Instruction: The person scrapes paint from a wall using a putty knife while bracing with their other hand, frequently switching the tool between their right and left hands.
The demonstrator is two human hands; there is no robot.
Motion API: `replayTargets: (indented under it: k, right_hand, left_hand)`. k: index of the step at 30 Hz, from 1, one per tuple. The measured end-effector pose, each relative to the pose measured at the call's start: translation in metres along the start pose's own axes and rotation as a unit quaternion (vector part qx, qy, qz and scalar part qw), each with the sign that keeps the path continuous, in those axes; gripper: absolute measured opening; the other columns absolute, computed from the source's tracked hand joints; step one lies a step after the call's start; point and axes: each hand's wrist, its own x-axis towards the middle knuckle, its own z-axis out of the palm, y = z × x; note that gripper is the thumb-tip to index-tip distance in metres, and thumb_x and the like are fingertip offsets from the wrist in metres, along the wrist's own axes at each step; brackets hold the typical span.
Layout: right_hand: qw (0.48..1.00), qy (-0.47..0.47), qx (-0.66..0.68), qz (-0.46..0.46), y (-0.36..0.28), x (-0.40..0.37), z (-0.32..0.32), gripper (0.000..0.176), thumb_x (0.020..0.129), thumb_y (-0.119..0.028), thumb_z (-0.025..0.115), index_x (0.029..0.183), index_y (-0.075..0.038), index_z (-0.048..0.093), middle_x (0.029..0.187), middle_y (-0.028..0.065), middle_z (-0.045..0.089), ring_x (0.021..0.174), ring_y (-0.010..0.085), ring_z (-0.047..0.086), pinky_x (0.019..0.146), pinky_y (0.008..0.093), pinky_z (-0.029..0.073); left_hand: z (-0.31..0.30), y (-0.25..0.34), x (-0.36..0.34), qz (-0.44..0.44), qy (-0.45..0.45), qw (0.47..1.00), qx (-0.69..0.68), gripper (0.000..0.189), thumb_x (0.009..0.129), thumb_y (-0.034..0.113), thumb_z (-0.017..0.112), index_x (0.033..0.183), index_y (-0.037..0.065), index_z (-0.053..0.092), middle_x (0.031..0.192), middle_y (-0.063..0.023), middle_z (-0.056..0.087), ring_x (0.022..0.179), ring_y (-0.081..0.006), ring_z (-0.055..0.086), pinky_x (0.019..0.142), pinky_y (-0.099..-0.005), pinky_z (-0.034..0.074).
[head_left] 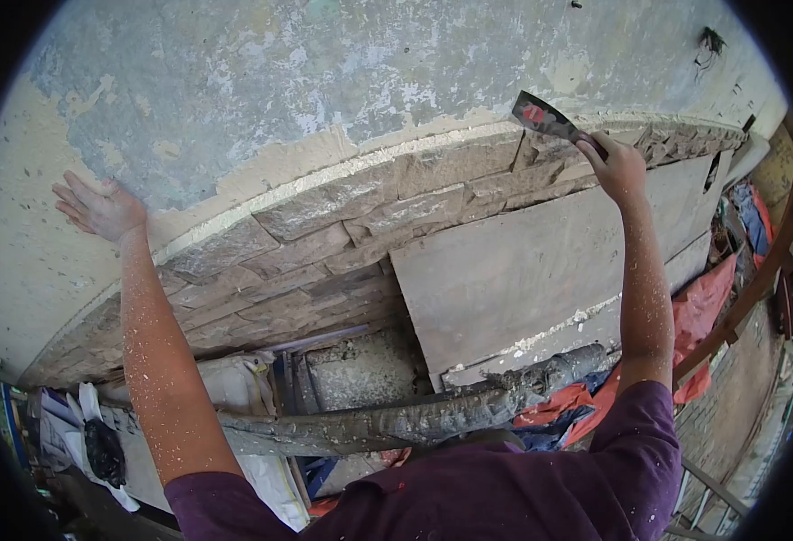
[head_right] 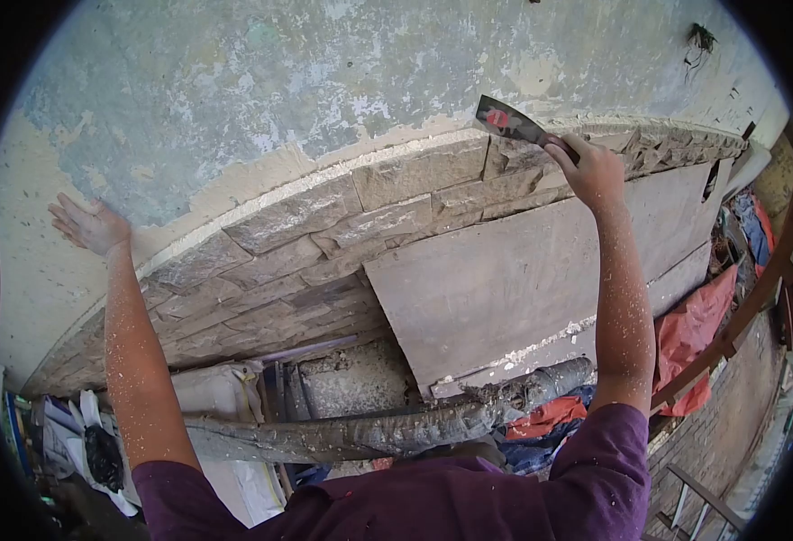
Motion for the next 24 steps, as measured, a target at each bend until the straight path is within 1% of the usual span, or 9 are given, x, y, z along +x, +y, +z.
replayTargets:
  k: [9, 12, 13, 14, 17, 19, 20, 22, 24]
  right_hand:
    - [0.996, -0.051, 0.006, -0.074, -0.016, 0.025, -0.002, 0.041, 0.088, -0.054, 0.057, 0.094, -0.014, 0.069, 0.07, 0.0105, 0.067, 0.067, 0.0292, 0.066, 0.059, 0.0402, 0.05]
    - [0.995, -0.046, 0.008, -0.083, -0.033, 0.026, 0.003, 0.043, 0.089, -0.055, 0.055, 0.095, -0.015, 0.069, 0.071, 0.0093, 0.067, 0.067, 0.0277, 0.067, 0.059, 0.0398, 0.051]
    - [0.995, -0.043, 0.011, -0.089, -0.035, 0.023, 0.006, 0.043, 0.089, -0.055, 0.055, 0.095, -0.015, 0.069, 0.072, 0.0088, 0.068, 0.067, 0.0273, 0.067, 0.059, 0.0396, 0.051]
    - [0.994, -0.049, 0.009, -0.094, -0.035, 0.023, 0.003, 0.044, 0.089, -0.056, 0.053, 0.096, -0.016, 0.069, 0.072, 0.0083, 0.068, 0.068, 0.0268, 0.067, 0.06, 0.0393, 0.052]
    - [0.991, -0.061, 0.037, -0.111, -0.013, 0.039, 0.004, 0.045, 0.089, -0.058, 0.052, 0.097, -0.016, 0.069, 0.072, 0.0082, 0.068, 0.069, 0.0276, 0.067, 0.061, 0.04, 0.052]
    - [0.991, -0.07, 0.037, -0.11, -0.028, 0.04, 0.004, 0.045, 0.089, -0.058, 0.052, 0.096, -0.017, 0.069, 0.071, 0.008, 0.067, 0.068, 0.0276, 0.067, 0.061, 0.0395, 0.052]
    - [0.991, -0.057, 0.015, -0.117, -0.045, 0.033, 0.004, 0.044, 0.089, -0.057, 0.053, 0.095, -0.017, 0.069, 0.071, 0.0079, 0.068, 0.068, 0.0271, 0.067, 0.061, 0.0392, 0.052]
    - [0.989, 0.0, -0.019, -0.148, -0.049, 0.032, 0.007, 0.041, 0.089, -0.056, 0.055, 0.092, -0.018, 0.069, 0.07, 0.007, 0.068, 0.064, 0.0256, 0.066, 0.057, 0.0374, 0.052]
    - [0.991, 0.002, -0.001, -0.136, -0.021, 0.029, -0.004, 0.041, 0.089, -0.056, 0.054, 0.092, -0.018, 0.069, 0.069, 0.0067, 0.067, 0.061, 0.0257, 0.066, 0.055, 0.0373, 0.052]
  left_hand:
    - [-0.003, 0.012, -0.007, -0.02, -0.049, 0.999, 0.015, 0.075, 0.095, 0.055, 0.03, 0.151, 0.009, 0.014, 0.158, -0.0194, 0.003, 0.144, -0.0424, 0.002, 0.114, -0.0565, 0.005]
    - [-0.011, 0.093, -0.037, 0.017, -0.141, 0.99, -0.003, 0.081, 0.094, 0.045, 0.04, 0.151, 0.007, -0.003, 0.156, -0.0193, -0.017, 0.143, -0.039, -0.016, 0.115, -0.0545, -0.005]
    - [-0.012, 0.128, -0.056, 0.05, -0.197, 0.979, 0.0, 0.085, 0.093, 0.044, 0.044, 0.15, 0.008, -0.009, 0.152, -0.0179, -0.025, 0.141, -0.0367, -0.023, 0.114, -0.0531, -0.01]
    - [-0.004, 0.159, -0.074, 0.138, -0.169, 0.976, -0.029, 0.085, 0.093, 0.047, 0.043, 0.15, 0.01, -0.008, 0.153, -0.0154, -0.027, 0.141, -0.0366, -0.023, 0.114, -0.0548, -0.01]
    - [0.006, 0.221, -0.099, 0.201, -0.266, 0.94, 0.066, 0.086, 0.093, 0.053, 0.041, 0.151, 0.015, -0.01, 0.154, -0.011, -0.027, 0.14, -0.0375, -0.026, 0.113, -0.0564, -0.012]
    - [0.007, 0.251, -0.113, 0.081, -0.22, 0.968, -0.094, 0.085, 0.092, 0.057, 0.041, 0.153, 0.019, -0.005, 0.157, -0.0082, -0.022, 0.141, -0.0403, -0.023, 0.112, -0.0589, -0.012]
    - [0.002, 0.253, -0.119, 0.077, -0.229, 0.966, -0.093, 0.085, 0.092, 0.057, 0.041, 0.153, 0.019, -0.005, 0.157, -0.0082, -0.022, 0.141, -0.0403, -0.023, 0.112, -0.0589, -0.012]
    - [0.001, 0.263, -0.12, 0.171, -0.274, 0.944, -0.069, 0.088, 0.088, 0.052, 0.053, 0.153, 0.014, 0.007, 0.159, -0.0131, -0.011, 0.141, -0.0468, -0.017, 0.112, -0.0609, -0.009]
    - [-0.002, 0.265, -0.121, 0.169, -0.281, 0.942, -0.073, 0.088, 0.088, 0.052, 0.054, 0.153, 0.014, 0.009, 0.159, -0.0127, -0.009, 0.142, -0.046, -0.015, 0.112, -0.0607, -0.008]
